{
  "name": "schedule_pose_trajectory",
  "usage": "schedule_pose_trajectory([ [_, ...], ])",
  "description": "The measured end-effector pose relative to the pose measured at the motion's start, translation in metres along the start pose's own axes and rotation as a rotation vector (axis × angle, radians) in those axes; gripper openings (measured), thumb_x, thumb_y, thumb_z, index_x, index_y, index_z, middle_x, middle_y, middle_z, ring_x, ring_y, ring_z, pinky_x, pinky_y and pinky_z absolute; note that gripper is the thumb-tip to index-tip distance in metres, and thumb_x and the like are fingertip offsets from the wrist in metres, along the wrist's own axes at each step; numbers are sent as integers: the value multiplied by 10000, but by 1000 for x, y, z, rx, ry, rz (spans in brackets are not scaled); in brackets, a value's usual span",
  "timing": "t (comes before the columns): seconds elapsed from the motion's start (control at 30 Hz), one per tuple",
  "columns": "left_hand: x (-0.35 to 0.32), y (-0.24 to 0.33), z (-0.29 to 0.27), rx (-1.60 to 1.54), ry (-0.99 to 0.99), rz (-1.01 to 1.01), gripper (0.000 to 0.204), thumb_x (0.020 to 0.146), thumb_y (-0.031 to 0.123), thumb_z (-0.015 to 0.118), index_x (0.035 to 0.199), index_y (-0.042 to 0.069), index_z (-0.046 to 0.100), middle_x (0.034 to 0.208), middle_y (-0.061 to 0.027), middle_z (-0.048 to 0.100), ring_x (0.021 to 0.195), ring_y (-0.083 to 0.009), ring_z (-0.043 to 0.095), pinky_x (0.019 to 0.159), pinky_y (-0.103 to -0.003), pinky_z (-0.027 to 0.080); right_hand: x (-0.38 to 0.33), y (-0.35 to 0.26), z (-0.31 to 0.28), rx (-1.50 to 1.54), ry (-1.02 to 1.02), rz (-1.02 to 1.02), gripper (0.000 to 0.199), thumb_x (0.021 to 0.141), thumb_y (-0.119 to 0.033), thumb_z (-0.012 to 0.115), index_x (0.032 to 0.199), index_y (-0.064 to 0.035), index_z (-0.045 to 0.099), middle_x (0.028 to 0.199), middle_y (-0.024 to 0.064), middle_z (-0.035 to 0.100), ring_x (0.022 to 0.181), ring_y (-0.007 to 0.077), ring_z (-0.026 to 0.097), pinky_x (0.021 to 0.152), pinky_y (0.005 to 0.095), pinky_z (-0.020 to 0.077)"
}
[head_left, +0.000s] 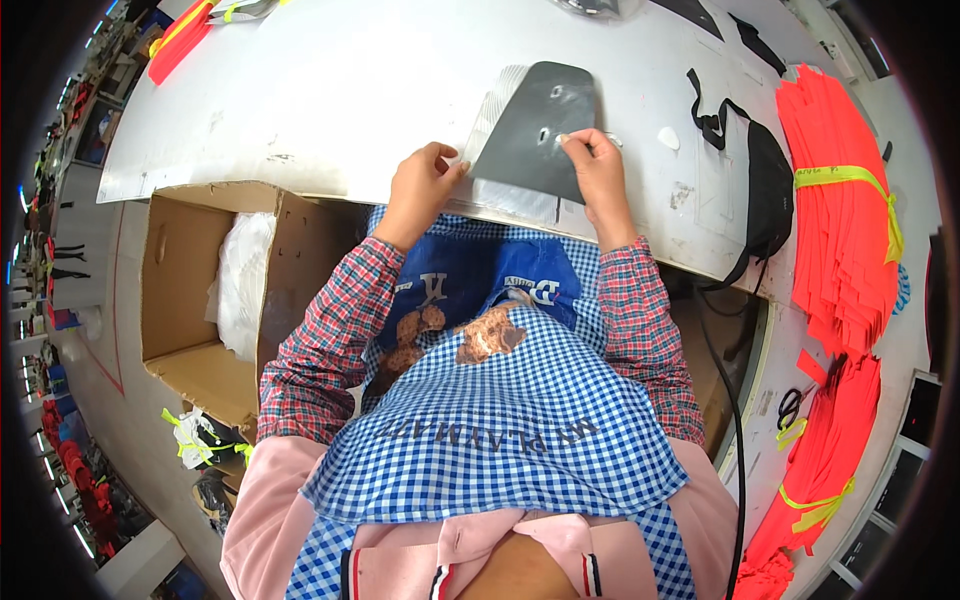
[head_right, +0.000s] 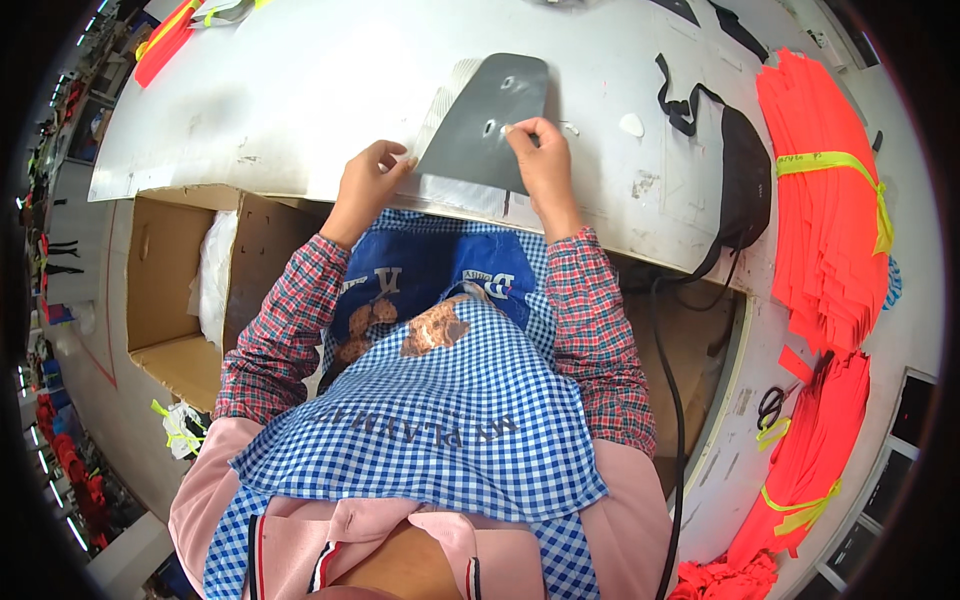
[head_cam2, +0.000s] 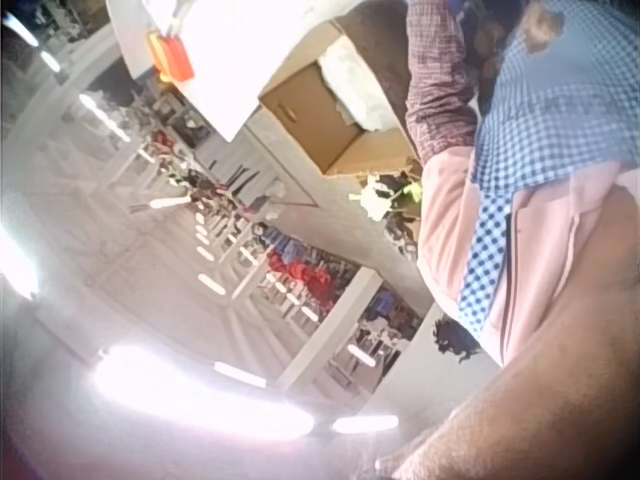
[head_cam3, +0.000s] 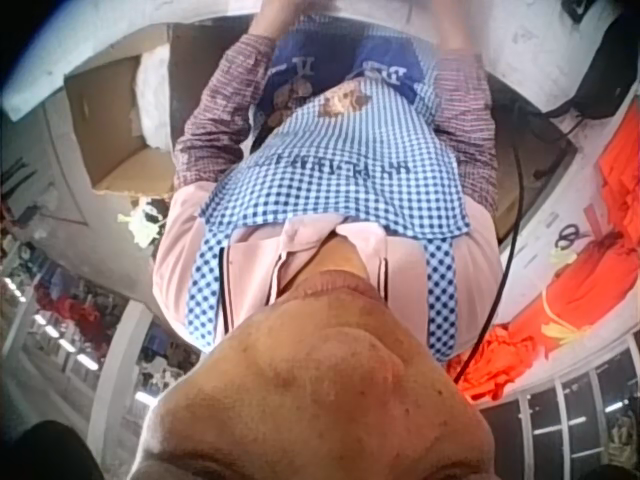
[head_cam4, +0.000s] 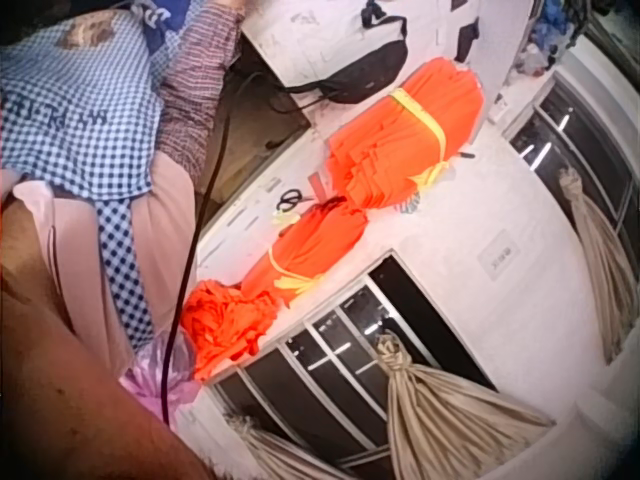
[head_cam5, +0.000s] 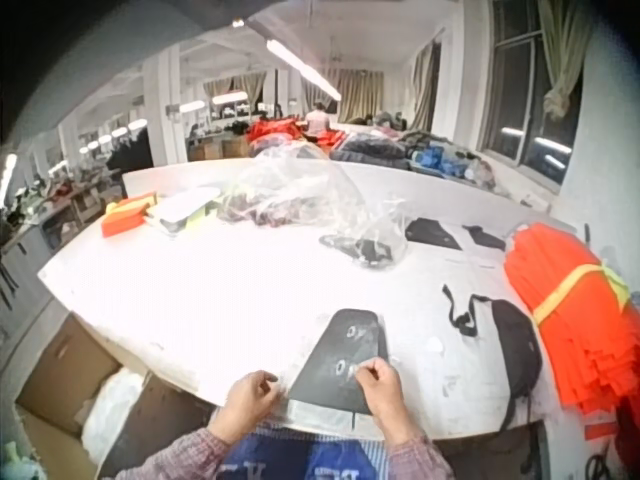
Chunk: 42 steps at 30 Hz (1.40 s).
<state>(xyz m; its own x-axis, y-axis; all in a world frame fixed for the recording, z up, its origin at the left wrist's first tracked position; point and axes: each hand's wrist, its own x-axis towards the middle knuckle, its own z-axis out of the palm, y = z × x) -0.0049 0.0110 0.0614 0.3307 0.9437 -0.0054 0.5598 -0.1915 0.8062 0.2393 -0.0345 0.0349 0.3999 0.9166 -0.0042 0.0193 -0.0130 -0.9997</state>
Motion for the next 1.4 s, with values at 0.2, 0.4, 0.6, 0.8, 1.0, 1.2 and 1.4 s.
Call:
schedule_pose_trajectory([
  [0.2,-10,10,14,176,-8,447,222,849,114,688,1035,-8,677,1020,-166,641,904,-339,624,809,-388,518,-2,-2,-24,316,167,-27,98,920,-140,654,948,-48,638,886,-5,633,804,71,575,744,224,470],
  [0.4,-1,17,25,305,-99,569,247,809,119,722,1026,5,689,1004,-168,648,910,-346,618,800,-397,512,-26,-15,-33,700,36,134,119,931,-148,632,990,-45,632,970,39,668,885,145,649,893,325,527],
  [0.6,19,16,25,249,-188,446,168,821,126,686,916,-10,712,864,-183,659,791,-339,642,749,-393,515,-51,-23,-22,1002,-110,317,62,927,-109,609,955,-64,641,942,42,697,826,161,671,1059,638,379],
  [0.8,24,13,26,200,-184,394,160,830,110,647,893,-24,708,877,-202,680,789,-346,667,727,-381,526,-66,-19,-9,1130,-374,366,17,920,-103,622,916,-86,624,893,31,695,871,162,685,1085,664,331],
  [1.0,27,8,29,163,-134,455,148,816,94,643,868,-18,724,810,-239,673,750,-376,682,710,-400,550,-70,-10,11,976,-247,372,80,940,-153,615,964,-76,614,1052,67,670,1087,217,634,1076,581,397],
  [1.2,27,7,28,179,-125,516,149,817,83,628,879,-13,723,811,-247,665,749,-386,677,714,-402,549,-76,-15,15,933,-119,298,91,934,-138,601,970,-58,624,962,61,679,887,150,659,825,298,545],
  [1.4,24,11,19,122,-120,510,146,814,72,641,880,-33,718,817,-247,672,753,-380,681,720,-391,549,-73,-12,14,895,-35,217,80,926,-136,616,951,-60,616,953,63,673,878,152,657,803,300,548],
])
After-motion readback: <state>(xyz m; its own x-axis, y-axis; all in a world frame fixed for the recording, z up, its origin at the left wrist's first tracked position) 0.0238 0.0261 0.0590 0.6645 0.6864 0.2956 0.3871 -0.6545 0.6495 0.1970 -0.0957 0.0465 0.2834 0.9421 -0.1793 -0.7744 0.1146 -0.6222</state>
